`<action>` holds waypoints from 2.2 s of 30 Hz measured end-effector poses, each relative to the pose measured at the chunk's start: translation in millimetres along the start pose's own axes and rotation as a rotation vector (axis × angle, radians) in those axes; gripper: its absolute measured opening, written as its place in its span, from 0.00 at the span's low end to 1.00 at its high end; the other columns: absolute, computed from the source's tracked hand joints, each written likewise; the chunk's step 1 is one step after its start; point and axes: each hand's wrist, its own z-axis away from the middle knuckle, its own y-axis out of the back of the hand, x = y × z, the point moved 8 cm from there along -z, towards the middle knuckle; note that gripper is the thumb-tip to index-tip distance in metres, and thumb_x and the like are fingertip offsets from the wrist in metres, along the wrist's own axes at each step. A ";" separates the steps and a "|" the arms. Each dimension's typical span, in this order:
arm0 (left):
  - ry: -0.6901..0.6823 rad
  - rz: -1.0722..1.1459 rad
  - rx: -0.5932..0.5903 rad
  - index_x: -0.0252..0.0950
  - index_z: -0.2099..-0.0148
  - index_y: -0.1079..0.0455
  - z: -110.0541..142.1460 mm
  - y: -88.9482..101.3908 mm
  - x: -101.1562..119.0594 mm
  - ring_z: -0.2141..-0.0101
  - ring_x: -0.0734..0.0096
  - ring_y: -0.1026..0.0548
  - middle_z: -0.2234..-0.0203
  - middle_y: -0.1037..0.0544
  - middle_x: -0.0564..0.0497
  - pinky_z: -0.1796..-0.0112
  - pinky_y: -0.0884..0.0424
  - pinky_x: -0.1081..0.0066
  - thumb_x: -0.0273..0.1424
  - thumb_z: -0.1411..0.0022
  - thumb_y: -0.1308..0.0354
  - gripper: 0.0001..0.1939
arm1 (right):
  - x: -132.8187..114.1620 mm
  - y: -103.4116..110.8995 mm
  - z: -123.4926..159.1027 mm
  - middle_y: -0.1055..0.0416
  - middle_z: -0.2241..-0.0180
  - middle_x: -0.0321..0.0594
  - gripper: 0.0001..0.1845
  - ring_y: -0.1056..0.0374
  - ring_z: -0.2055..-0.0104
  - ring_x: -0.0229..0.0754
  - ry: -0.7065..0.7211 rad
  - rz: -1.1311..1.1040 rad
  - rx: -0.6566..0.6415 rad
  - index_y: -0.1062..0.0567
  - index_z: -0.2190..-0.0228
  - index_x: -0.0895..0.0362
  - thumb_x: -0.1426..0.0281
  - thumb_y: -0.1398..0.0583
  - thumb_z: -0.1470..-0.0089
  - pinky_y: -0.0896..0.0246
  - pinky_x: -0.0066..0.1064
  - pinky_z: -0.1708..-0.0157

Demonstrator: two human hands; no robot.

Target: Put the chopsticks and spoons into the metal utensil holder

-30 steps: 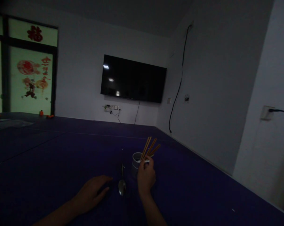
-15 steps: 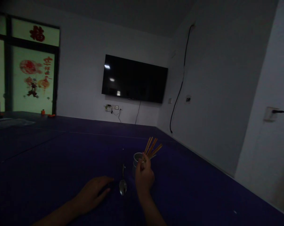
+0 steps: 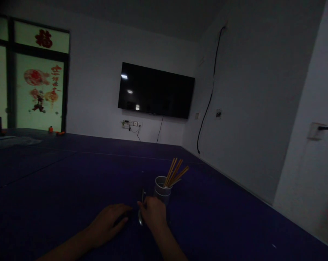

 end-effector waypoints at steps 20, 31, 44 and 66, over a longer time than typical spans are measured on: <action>-0.012 -0.008 0.030 0.39 0.55 0.32 -0.6 0.6 2.3 0.60 0.66 0.26 0.61 0.23 0.48 0.58 0.30 0.68 0.31 0.37 0.54 0.12 | 5.8 -12.6 4.6 0.25 0.72 0.40 0.10 0.29 0.68 0.43 -0.044 -0.031 -0.028 0.27 0.74 0.54 0.61 0.40 0.48 0.46 0.28 0.73; 0.078 -0.079 0.218 0.41 0.41 0.42 0.2 11.9 -11.6 0.53 0.65 0.28 0.52 0.27 0.47 0.53 0.31 0.64 0.32 0.36 0.55 0.20 | -19.4 6.2 3.5 0.29 0.77 0.32 0.10 0.33 0.74 0.36 0.149 -0.161 0.049 0.29 0.75 0.54 0.63 0.42 0.46 0.54 0.26 0.76; 0.245 -0.313 0.199 0.39 0.64 0.30 -4.2 25.8 -22.0 0.63 0.62 0.31 0.67 0.24 0.50 0.62 0.37 0.64 0.26 0.40 0.50 0.08 | -28.6 18.6 10.9 0.32 0.82 0.35 0.28 0.37 0.79 0.35 0.318 -0.317 0.228 0.30 0.81 0.55 0.53 0.54 0.40 0.54 0.25 0.77; 0.194 -0.312 0.168 0.37 0.70 0.30 -5.3 18.0 -15.9 0.69 0.66 0.31 0.75 0.24 0.51 0.65 0.44 0.65 0.30 0.36 0.50 0.12 | -65.2 17.1 20.6 0.28 0.66 0.38 0.04 0.37 0.59 0.42 0.659 0.099 0.223 0.26 0.66 0.54 0.71 0.41 0.44 0.48 0.38 0.53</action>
